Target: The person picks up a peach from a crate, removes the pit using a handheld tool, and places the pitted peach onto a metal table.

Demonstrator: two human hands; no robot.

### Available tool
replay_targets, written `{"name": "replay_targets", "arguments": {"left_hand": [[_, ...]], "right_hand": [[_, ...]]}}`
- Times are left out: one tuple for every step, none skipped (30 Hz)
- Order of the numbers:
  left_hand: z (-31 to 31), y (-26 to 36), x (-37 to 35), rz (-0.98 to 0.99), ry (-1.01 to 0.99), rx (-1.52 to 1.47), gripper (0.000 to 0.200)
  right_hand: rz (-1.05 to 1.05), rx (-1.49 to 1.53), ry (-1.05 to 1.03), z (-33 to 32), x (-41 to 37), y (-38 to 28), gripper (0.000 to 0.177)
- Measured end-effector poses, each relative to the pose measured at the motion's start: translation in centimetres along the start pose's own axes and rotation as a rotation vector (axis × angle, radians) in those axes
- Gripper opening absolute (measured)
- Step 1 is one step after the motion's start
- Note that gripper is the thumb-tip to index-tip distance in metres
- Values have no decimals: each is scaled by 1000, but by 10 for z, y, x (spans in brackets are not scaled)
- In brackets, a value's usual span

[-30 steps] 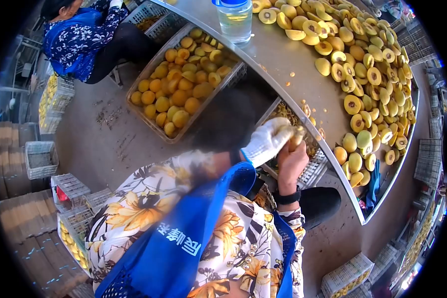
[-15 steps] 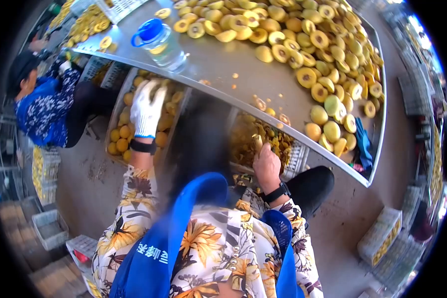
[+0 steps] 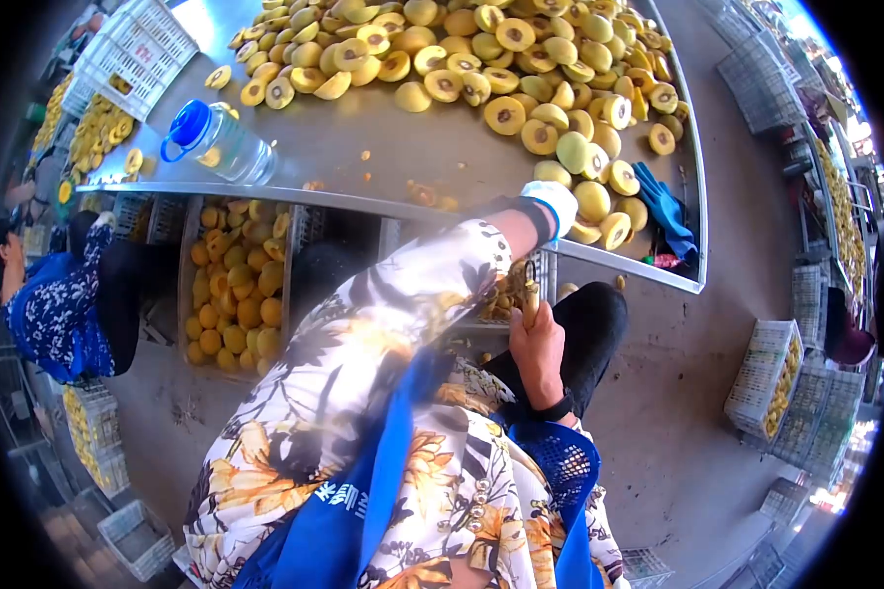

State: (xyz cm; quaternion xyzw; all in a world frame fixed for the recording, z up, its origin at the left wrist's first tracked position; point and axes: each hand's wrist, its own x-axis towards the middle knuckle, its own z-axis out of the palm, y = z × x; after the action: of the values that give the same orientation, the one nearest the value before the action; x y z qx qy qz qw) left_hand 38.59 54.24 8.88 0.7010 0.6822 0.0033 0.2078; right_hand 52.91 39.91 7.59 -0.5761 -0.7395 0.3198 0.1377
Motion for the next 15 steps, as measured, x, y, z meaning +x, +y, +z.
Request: {"name": "replay_targets", "arguments": {"left_hand": [[-3, -4, 0, -27, -26, -23, 24], [-10, -10, -4, -60, -47, -47, 24], [-16, -21, -10, -103, -21, -79, 24], [-20, -34, -17, -148, 3, -111, 24], [-26, -50, -26, -161, 67, -149, 27], [-31, -66, -39, -177, 133, -187, 29], [-33, -79, -55, -204, 172, -624, 35], [-35, -89, -74, -226, 214, -1060, 40], [-40, -92, -95, -170, 189, -1348, 46], [-45, -93, -115, -99, 166, -1634, 52], [-33, -99, -124, -15, 224, -1778, 54], [-19, -106, -132, 74, 283, -1920, 55], [-15, -104, -144, 80, 232, -2085, 58], [-8, -91, -153, 94, 293, -2273, 57], [-6, -86, -164, 55, 333, -2172, 56]], "right_hand": [[-10, 4, 11, 1, -1, 6, 22], [-41, 38, 24, -3, 0, 9, 22], [-70, 72, 35, -5, 0, 9, 22], [-99, 109, 42, -6, -1, 9, 22], [-79, 111, 50, -8, 0, 8, 21], [-62, 113, 54, -10, 2, 0, 21], [-47, 122, 60, -13, 7, -7, 20], [-52, 90, 19, -17, 13, -13, 21], [-67, 80, 23, -18, 19, -16, 22], [-83, 70, 30, -19, 23, -23, 23], [-140, 97, 46, -21, 25, -33, 25], [-195, 111, 39, -19, 27, -41, 24], [-248, 122, 29, -18, 29, -48, 23], [-299, 130, 19, -14, 30, -54, 22], [-313, 127, -11, -8, 31, -56, 23]]}}
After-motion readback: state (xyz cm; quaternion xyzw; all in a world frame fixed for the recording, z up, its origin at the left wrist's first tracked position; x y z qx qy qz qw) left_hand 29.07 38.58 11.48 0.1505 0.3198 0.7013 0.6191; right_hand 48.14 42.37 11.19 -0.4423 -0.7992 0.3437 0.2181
